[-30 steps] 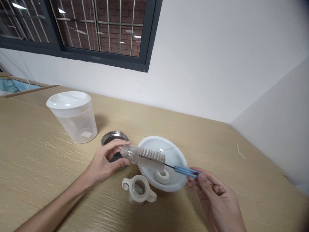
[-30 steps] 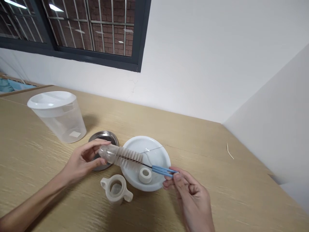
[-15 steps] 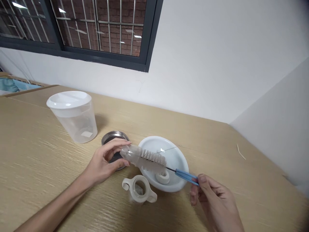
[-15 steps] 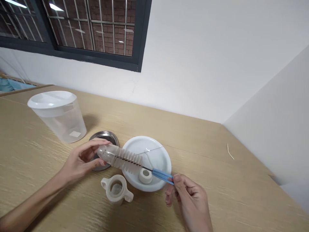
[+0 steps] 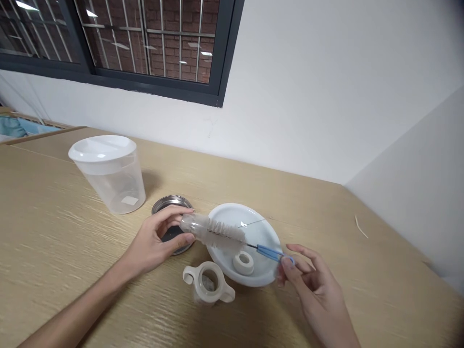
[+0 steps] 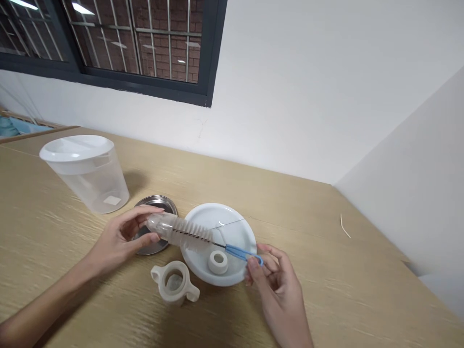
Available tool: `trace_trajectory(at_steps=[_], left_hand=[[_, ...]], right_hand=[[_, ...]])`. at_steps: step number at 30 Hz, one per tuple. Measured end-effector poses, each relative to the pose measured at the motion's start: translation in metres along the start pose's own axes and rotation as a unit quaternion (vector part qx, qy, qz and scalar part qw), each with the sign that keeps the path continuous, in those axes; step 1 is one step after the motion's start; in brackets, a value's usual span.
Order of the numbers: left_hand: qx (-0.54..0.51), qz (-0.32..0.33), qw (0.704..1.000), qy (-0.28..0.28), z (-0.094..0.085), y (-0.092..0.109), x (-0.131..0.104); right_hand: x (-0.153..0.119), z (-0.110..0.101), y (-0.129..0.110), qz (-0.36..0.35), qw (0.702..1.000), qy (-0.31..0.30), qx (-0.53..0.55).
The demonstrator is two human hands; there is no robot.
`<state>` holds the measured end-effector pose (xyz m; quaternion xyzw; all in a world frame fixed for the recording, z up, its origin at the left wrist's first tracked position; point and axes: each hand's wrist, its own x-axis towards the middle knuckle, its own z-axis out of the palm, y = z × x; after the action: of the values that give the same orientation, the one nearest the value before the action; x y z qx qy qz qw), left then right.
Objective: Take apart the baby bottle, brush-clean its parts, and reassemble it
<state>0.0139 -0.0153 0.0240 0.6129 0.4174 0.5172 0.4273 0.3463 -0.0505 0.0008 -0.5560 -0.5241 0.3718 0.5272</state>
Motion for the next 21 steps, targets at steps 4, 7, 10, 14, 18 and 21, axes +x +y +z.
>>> trace_trajectory(at_steps=[4,7,10,14,18,21], left_hand=[[-0.023,0.001,1.000,-0.003,0.000,-0.002,0.001],[-0.044,0.001,0.999,-0.014,0.001,-0.002,0.000],[-0.054,0.005,0.998,-0.013,0.002,-0.002,-0.001],[-0.052,0.020,0.998,-0.003,0.002,-0.003,0.000],[-0.039,0.030,0.999,0.002,0.002,-0.004,0.001],[-0.037,0.035,0.999,0.003,0.002,-0.003,0.001]], right_hand=[[0.001,-0.004,-0.006,-0.023,1.000,0.001,-0.021],[0.001,-0.007,-0.005,-0.040,0.999,0.020,-0.025],[-0.001,-0.005,-0.001,-0.038,0.999,0.033,-0.013],[-0.007,0.004,-0.005,0.004,0.998,0.056,-0.005],[-0.009,0.005,-0.010,0.019,0.997,0.069,-0.006],[-0.006,0.000,-0.004,0.022,0.998,0.055,-0.001]])
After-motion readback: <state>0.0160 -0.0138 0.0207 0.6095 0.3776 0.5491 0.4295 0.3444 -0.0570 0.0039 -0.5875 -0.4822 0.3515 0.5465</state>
